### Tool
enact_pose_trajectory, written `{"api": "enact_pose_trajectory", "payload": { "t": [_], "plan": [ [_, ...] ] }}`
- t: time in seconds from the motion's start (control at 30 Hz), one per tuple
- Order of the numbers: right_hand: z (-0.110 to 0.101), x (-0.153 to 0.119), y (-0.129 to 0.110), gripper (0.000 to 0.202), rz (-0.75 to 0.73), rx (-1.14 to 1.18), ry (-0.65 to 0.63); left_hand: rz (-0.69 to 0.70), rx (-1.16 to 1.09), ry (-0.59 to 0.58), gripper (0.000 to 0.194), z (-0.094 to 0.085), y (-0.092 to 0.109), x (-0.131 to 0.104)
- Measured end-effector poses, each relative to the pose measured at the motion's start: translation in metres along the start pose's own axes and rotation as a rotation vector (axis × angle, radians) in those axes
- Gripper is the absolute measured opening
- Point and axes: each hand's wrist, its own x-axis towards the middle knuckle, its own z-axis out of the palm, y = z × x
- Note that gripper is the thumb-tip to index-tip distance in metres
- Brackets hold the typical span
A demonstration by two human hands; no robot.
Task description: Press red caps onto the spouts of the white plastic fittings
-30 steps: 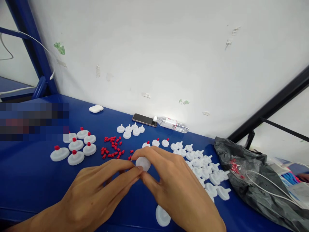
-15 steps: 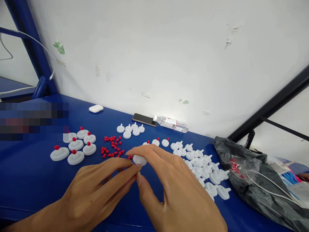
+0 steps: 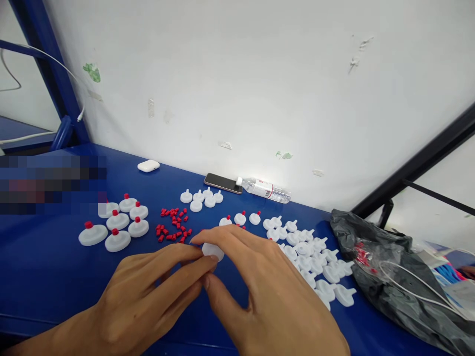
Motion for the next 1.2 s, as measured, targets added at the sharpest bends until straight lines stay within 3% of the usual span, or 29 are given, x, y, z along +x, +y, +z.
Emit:
{"api": "enact_pose_trajectory", "payload": {
  "t": [0.27, 0.43, 0.63, 0.77, 1.0, 1.2],
  "plan": [
    [-0.003, 0.004, -0.004, 0.038, -0.008, 0.022, -0.020, -0.010, 0.033, -0.015, 0.025, 0.000, 0.003, 0.001],
    [-0.003, 0.011, -0.003, 0.041, -0.078, 0.071, -0.073, -0.030, 0.085, -0.104, 0.025, 0.004, 0.005, 0.002],
    [-0.001, 0.012, -0.003, 0.047, -0.045, 0.122, -0.038, -0.027, 0.040, -0.085, 0.023, 0.003, 0.005, 0.002],
    [-0.003, 0.013, -0.004, 0.053, 0.002, 0.159, -0.103, 0.010, 0.035, -0.124, 0.025, 0.002, 0.004, 0.000],
    [-0.004, 0.015, -0.005, 0.059, -0.062, 0.143, -0.054, 0.043, 0.056, -0.021, 0.021, 0.000, 0.005, 0.002],
    [-0.002, 0.013, -0.006, 0.063, -0.117, 0.094, -0.001, 0.067, 0.028, -0.009, 0.023, -0.001, 0.003, 0.001]
  ]
}}
